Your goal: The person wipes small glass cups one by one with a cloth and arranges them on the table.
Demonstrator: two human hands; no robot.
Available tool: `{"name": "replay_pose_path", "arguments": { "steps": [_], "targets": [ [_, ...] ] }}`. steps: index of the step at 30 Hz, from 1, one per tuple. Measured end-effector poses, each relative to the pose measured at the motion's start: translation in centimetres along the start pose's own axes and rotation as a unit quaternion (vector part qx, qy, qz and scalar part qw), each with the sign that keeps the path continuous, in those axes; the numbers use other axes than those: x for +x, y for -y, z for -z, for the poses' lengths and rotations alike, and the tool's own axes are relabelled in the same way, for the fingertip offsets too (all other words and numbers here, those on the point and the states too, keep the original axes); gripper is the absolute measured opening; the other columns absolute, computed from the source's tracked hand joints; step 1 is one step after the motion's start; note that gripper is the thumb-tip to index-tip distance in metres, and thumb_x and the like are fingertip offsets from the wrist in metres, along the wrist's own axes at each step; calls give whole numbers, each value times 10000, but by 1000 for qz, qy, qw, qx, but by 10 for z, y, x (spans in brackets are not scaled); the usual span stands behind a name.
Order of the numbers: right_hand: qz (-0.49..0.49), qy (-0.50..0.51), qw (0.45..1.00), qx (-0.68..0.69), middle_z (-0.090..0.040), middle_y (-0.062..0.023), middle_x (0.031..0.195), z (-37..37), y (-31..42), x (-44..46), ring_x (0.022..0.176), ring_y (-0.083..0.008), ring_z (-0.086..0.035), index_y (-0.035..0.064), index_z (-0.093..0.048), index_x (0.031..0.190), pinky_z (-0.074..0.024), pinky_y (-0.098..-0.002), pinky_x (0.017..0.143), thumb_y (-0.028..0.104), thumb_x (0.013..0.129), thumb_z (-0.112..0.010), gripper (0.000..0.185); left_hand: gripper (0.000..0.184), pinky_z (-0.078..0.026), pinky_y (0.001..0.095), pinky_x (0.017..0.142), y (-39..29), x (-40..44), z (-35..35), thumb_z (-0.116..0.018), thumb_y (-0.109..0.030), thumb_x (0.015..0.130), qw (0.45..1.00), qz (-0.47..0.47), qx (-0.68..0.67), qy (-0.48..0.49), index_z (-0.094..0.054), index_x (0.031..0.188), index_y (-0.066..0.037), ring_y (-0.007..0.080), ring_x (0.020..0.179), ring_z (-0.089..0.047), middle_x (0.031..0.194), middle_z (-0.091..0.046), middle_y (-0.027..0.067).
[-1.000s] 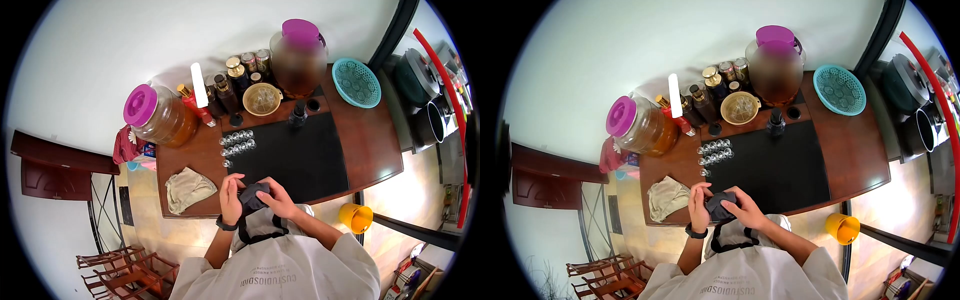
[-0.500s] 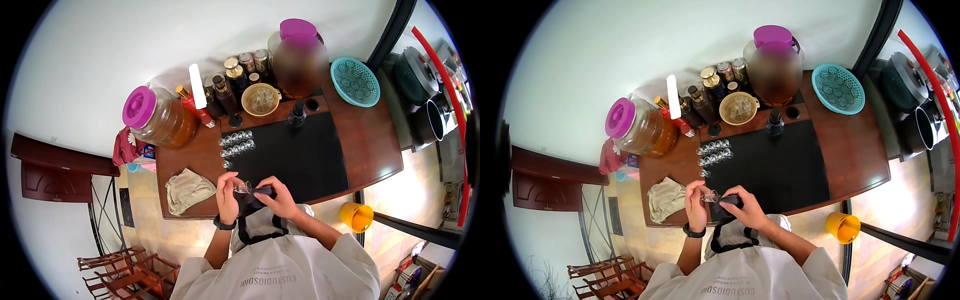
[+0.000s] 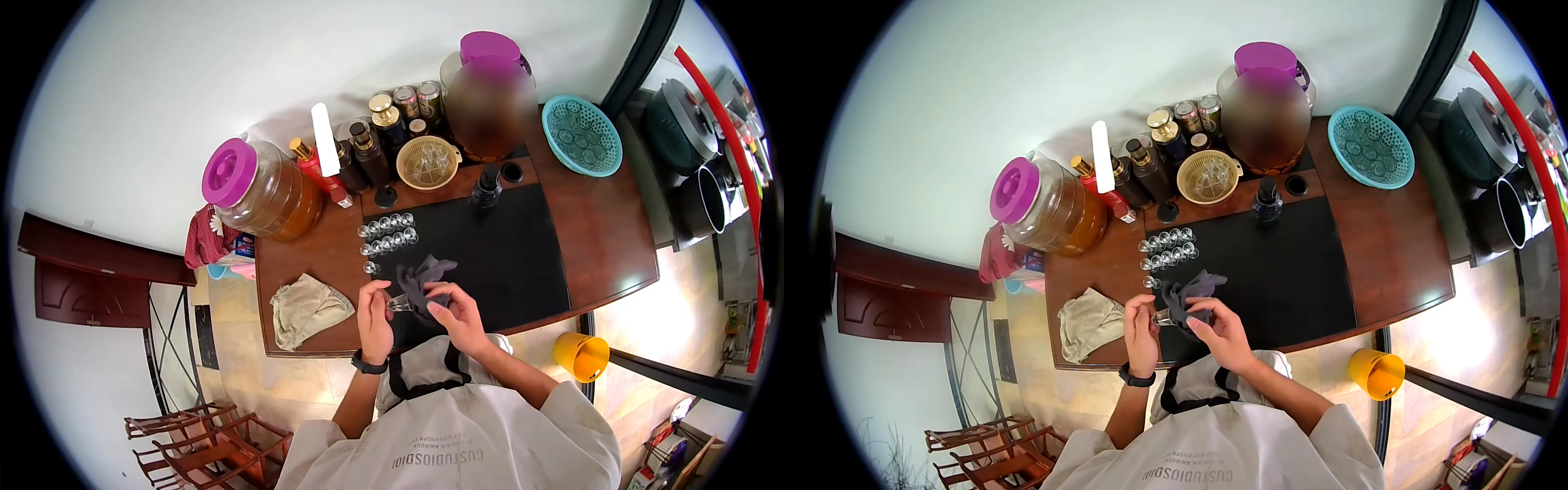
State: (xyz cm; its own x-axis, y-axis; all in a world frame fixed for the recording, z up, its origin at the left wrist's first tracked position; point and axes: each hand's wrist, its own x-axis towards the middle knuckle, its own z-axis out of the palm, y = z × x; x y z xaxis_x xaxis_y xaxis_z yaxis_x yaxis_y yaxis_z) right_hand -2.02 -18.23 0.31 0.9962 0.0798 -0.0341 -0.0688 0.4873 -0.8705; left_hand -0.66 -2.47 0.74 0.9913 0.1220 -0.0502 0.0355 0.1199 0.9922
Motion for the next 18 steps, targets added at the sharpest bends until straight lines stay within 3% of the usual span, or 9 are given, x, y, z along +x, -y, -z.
{"name": "replay_pose_path", "arguments": {
  "steps": [3, 5, 9, 10, 11, 16, 18],
  "targets": [
    [2, 49, 998, -35, -489, -82, 1122, 3, -2, 1, 1006, -135, -458, -7, -559, 961, -346, -262, 904, 2, 857, -549, 105, 188, -313, 177, 544, -5, -2, -6, -369, -118, 983, 1000, -1, 6, 10, -534, 1061, -72, 32, 620, -356, 740, -415, -31],
    [19, 55, 997, -55, -507, -61, 1084, 7, -8, 1, 971, -132, -489, 16, -575, 988, -401, -253, 833, 18, 844, -595, 145, 186, -311, 176, 543, -4, -2, -8, -370, -117, 983, 1000, -3, 7, 16, -533, 1060, -72, 31, 620, -354, 738, -414, -33],
    [20, 62, 993, -100, -514, -74, 1044, 6, -4, 3, 938, -156, -509, 25, -574, 1000, -409, -265, 816, 30, 830, -611, 175, 183, -304, 176, 540, -3, -2, -8, -371, -105, 979, 1000, -2, 5, 15, -532, 1057, -69, 30, 620, -351, 723, -409, -35],
    [60, 76, 984, -147, -514, -82, 1022, 8, -4, 5, 920, -176, -517, 25, -571, 999, -412, -268, 810, 29, 823, -616, 182, 183, -304, 176, 540, -3, -3, -7, -371, -105, 979, 1000, -1, 5, 15, -532, 1057, -69, 30, 620, -351, 723, -409, -35],
    [100, 90, 972, -193, -514, -89, 1000, 10, -3, 6, 901, -196, -525, 25, -568, 998, -414, -270, 804, 27, 816, -621, 190, 181, -304, 181, 540, -3, -3, -7, -372, -94, 976, 1000, -19, 20, 11, -531, 1057, -66, 34, 619, -348, 720, -408, -32],
    [109, 136, 960, -220, -481, -83, 1025, 17, -2, 11, 902, -172, -479, 25, -549, 1024, -395, -267, 787, -10, 822, -593, 210, 169, -307, 202, 542, -5, -3, -2, -386, -59, 961, 994, -74, 84, 8, -536, 1037, -47, 51, 615, -354, 709, -418, -19],
    [120, 145, 956, -226, -478, -81, 1032, 18, -5, 10, 902, -167, -480, 32, -539, 1063, -394, -263, 790, -14, 818, -602, 256, 158, -314, 216, 542, -13, -3, -3, -399, -47, 952, 983, -102, 142, 51, -544, 1012, -34, 60, 608, -371, 691, -440, -7]
  ]
}}
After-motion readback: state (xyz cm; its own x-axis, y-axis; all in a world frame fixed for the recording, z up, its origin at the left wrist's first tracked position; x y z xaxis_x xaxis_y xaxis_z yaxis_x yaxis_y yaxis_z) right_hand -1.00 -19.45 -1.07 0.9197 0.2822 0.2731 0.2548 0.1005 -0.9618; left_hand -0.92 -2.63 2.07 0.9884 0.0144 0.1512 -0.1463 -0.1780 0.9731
